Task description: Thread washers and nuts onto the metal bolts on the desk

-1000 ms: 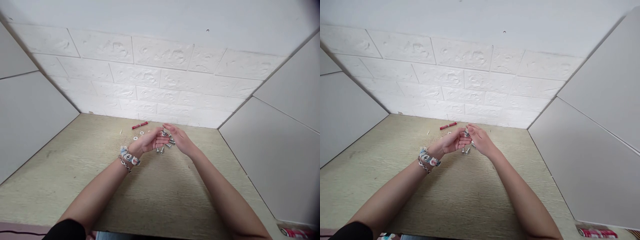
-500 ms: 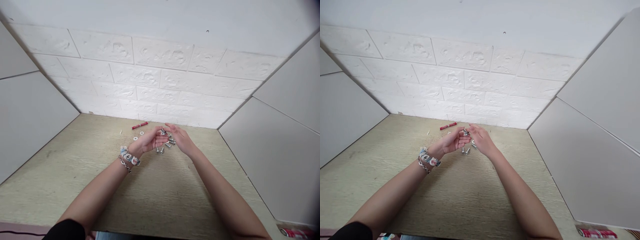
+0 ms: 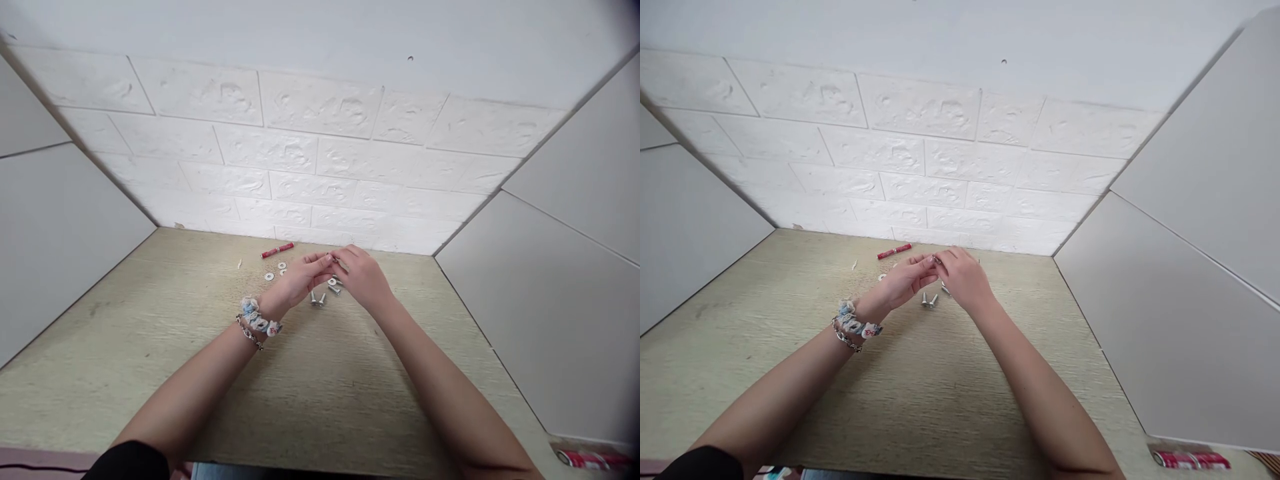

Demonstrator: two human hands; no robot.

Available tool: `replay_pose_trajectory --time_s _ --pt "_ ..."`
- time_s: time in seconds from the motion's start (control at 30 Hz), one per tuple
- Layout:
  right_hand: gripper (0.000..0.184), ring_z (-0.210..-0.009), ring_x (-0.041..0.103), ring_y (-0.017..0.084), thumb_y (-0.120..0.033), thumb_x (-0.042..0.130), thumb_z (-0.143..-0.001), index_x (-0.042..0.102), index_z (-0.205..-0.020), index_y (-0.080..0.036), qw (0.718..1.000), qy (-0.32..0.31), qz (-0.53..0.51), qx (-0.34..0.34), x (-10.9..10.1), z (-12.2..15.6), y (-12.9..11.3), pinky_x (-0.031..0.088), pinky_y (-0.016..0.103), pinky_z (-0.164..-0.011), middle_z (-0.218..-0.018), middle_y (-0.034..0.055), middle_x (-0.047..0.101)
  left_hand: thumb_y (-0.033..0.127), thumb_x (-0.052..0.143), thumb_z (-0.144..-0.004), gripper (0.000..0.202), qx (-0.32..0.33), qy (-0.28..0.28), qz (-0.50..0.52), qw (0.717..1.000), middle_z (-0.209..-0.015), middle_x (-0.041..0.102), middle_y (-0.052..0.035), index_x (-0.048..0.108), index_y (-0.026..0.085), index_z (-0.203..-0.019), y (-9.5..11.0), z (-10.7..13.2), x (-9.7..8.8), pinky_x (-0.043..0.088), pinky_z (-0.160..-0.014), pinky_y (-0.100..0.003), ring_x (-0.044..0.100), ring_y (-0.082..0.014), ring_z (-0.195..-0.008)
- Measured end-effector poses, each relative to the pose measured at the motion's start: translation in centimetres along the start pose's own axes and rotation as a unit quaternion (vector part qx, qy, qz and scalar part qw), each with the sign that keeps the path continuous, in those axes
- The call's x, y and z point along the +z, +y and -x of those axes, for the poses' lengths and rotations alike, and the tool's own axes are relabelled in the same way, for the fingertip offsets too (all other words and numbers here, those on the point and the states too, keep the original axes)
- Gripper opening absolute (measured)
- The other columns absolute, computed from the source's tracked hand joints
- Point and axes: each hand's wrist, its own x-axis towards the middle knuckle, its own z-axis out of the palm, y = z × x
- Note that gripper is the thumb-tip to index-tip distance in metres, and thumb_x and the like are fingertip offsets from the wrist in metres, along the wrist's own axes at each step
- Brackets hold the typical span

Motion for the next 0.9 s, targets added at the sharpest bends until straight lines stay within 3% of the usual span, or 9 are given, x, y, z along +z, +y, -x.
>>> replay_pose_trajectory --time_s 0.17,0.33,0.5,0.9 --pt "0.014 -0.080 0.058 0.017 -0.020 0.050 -0.084 0.061 -0.092 -0.018 0.997 0.069 -0.017 -0.003 0.4 0.0 0.6 0.046 0.029 -0.073 -0.085 0.0050 0.064 0.034 0.058 -0.080 0.023 0.021 0.060 0.010 0.998 -0.080 0.066 -0.0051 0.063 0.011 -0.084 0.3 -0.1 -0.2 0.048 -0.074 -0.020 0.061 -0.0085 -0.075" --pt "0.014 -0.079 0.060 0.016 -0.020 0.048 -0.085 0.060 -0.091 -0.017 0.995 0.097 -0.023 -0.017 1.0 0.2 0.3 0.046 0.028 -0.070 -0.086 0.0050 0.065 0.036 0.066 -0.073 0.024 0.055 0.064 -0.106 0.991 -0.075 0.063 -0.0016 0.063 0.012 -0.077 1.1 0.1 -0.1 0.046 -0.070 -0.018 0.058 -0.0059 -0.069" --pt "0.015 -0.080 0.059 0.018 -0.020 0.046 -0.086 0.060 -0.092 -0.018 0.996 0.087 -0.008 -0.019 1.5 0.4 0.3 0.047 0.031 -0.072 -0.085 0.0052 0.065 0.038 0.068 -0.070 0.025 0.054 0.073 -0.199 0.976 -0.076 0.064 -0.0021 0.066 0.015 -0.078 1.4 0.1 -0.3 0.045 -0.067 -0.019 0.057 -0.0068 -0.068" --pt "0.017 -0.083 0.058 0.019 -0.020 0.044 -0.086 0.058 -0.097 -0.017 0.997 0.059 0.017 -0.038 2.0 0.5 0.8 0.047 0.032 -0.075 -0.087 0.0071 0.064 0.025 0.066 -0.074 0.013 -0.021 0.078 -0.071 0.994 -0.076 0.066 -0.0035 0.066 0.012 -0.077 0.5 -0.5 -0.9 0.046 -0.060 -0.014 0.059 -0.0054 -0.067"
